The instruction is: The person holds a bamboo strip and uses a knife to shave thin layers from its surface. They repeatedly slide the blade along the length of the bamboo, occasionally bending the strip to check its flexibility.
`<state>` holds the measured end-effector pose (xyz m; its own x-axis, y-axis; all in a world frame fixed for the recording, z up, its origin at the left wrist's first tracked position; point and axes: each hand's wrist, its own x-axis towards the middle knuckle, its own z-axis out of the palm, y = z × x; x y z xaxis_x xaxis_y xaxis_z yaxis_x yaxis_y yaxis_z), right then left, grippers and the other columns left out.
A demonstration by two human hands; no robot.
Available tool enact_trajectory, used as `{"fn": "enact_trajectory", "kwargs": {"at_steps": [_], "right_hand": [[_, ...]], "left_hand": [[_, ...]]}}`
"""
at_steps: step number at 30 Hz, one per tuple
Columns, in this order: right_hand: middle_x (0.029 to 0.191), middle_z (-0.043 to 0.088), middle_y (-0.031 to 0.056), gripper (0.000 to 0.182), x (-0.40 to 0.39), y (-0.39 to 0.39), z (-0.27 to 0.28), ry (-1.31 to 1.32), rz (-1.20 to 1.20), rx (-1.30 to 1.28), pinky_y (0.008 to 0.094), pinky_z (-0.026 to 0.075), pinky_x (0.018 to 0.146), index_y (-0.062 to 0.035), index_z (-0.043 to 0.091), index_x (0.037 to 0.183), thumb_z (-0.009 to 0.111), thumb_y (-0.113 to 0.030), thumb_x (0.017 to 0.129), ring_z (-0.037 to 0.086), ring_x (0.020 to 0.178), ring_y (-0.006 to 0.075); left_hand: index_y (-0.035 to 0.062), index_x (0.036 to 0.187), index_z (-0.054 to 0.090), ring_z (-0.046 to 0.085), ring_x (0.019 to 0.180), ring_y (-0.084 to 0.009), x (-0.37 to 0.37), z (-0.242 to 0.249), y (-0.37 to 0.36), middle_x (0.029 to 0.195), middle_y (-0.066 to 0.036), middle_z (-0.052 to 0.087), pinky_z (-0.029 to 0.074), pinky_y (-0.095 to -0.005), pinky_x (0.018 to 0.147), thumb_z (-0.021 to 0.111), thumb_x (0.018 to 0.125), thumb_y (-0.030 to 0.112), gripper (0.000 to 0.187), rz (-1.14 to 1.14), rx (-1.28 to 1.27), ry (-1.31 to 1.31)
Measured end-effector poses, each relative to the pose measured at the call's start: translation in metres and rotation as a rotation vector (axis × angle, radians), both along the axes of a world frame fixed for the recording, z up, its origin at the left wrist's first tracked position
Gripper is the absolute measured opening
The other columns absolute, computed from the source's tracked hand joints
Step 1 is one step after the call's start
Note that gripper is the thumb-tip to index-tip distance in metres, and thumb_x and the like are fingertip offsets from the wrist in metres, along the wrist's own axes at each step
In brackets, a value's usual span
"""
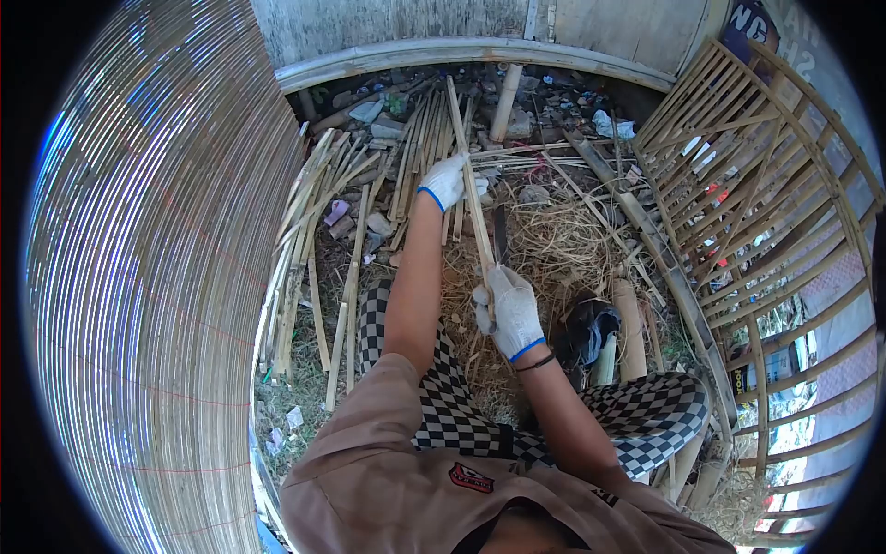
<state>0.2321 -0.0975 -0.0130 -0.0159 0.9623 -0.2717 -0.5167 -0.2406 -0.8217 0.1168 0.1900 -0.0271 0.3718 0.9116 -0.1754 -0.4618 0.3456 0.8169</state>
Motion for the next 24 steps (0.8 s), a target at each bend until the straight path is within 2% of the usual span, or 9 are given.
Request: {"fn": "enact_trajectory", "kwargs": {"at_steps": [5,7,9,12,14,18,21,23,24], "right_hand": [[0.065,0.059,0.0028,0.026,-0.026,0.077,0.01,-0.083,-0.039,0.099,0.0293,0.035,0.033,-0.0052,0.059,0.097,0.055,-0.029,0.106,0.049,0.04,0.0134],[0.064,0.059,0.0042,0.027,-0.035,0.129,0.022,-0.065,-0.041,0.108,0.0312,0.036,0.032,-0.0054,0.059,0.092,0.055,-0.029,0.105,0.05,0.04,0.0148],[0.071,0.062,0.0058,0.028,-0.032,0.198,0.014,-0.115,0.148,0.155,0.0361,0.048,0.043,-0.0067,0.059,0.104,0.057,-0.035,0.104,0.06,0.05,0.0201],[0.085,0.065,0.007,0.03,-0.049,0.242,0.0,-0.036,0.137,0.099,0.0368,0.055,0.053,-0.0087,0.056,0.118,0.059,-0.034,0.103,0.069,0.067,0.0238],[0.093,0.067,0.0076,0.034,-0.051,0.249,-0.019,-0.035,0.168,0.033,0.0366,0.057,0.057,-0.0085,0.053,0.125,0.058,-0.034,0.103,0.071,0.076,0.0248],[0.099,0.069,0.0099,0.042,-0.034,0.199,-0.106,-0.468,0.085,0.047,0.0362,0.057,0.056,-0.0065,0.052,0.139,0.057,-0.03,0.104,0.071,0.07,0.0251],[0.095,0.071,0.0118,0.043,0.013,0.133,-0.197,-0.346,0.211,-0.027,0.0345,0.057,0.055,-0.0055,0.054,0.142,0.056,-0.023,0.104,0.071,0.063,0.0217],[0.095,0.073,0.013,0.039,0.032,0.091,-0.208,-0.609,0.224,-0.225,0.0342,0.056,0.055,-0.0043,0.06,0.136,0.057,-0.025,0.103,0.072,0.063,0.0207],[0.096,0.073,0.0135,0.038,0.052,0.095,-0.259,-0.795,0.179,-0.231,0.0351,0.056,0.056,-0.0045,0.062,0.133,0.058,-0.027,0.103,0.073,0.065,0.0217]], "left_hand": [[-0.0017,0.129,0.051,0.048,0.133,-0.0498,-0.048,0.003,0.011,0.147,-0.036,0.043,0.044,-0.0628,0.11,0.057,0.105,0.037,0.047,0.051,0.079,-0.178],[-0.0027,0.139,0.044,0.044,0.136,-0.0537,-0.06,0.017,0.003,0.15,-0.038,0.038,0.041,-0.0637,0.112,0.055,0.105,0.036,0.053,0.228,0.088,-0.214],[-0.003,0.143,0.039,0.043,0.136,-0.0553,-0.082,0.011,0.01,0.152,-0.039,0.035,0.042,-0.064,0.111,0.055,0.106,0.036,0.056,0.28,0.159,-0.258],[-0.0024,0.156,0.024,0.046,0.135,-0.0523,-0.101,0.008,0.015,0.154,-0.036,0.034,0.044,-0.0613,0.11,0.05,0.108,0.037,0.067,0.374,0.179,-0.198],[-0.0017,0.159,0.018,0.052,0.131,-0.0512,-0.114,-0.003,0.023,0.152,-0.035,0.039,0.05,-0.0587,0.104,0.056,0.106,0.042,0.079,0.403,0.178,-0.193],[-0.0021,0.159,0.022,0.055,0.128,-0.0496,-0.127,0.011,0.007,0.154,-0.033,0.039,0.051,-0.0563,0.104,0.052,0.106,0.045,0.077,0.45,0.193,-0.175],[-0.0028,0.154,0.035,0.061,0.124,-0.043,-0.17,0.017,-0.011,0.146,-0.032,0.049,0.053,-0.0515,0.102,0.053,0.106,0.043,0.069,0.48,0.209,-0.078],[-0.0075,0.141,0.046,0.059,0.126,-0.0447,-0.216,0.012,-0.031,0.139,-0.032,0.056,0.051,-0.054,0.104,0.045,0.11,0.034,0.052,0.581,0.217,0.051],[-0.0017,0.128,0.059,0.067,0.113,-0.0388,-0.222,0.026,-0.059,0.12,-0.024,0.069,0.055,-0.0476,0.096,0.048,0.107,0.029,0.038,0.708,0.072,0.183]]}}
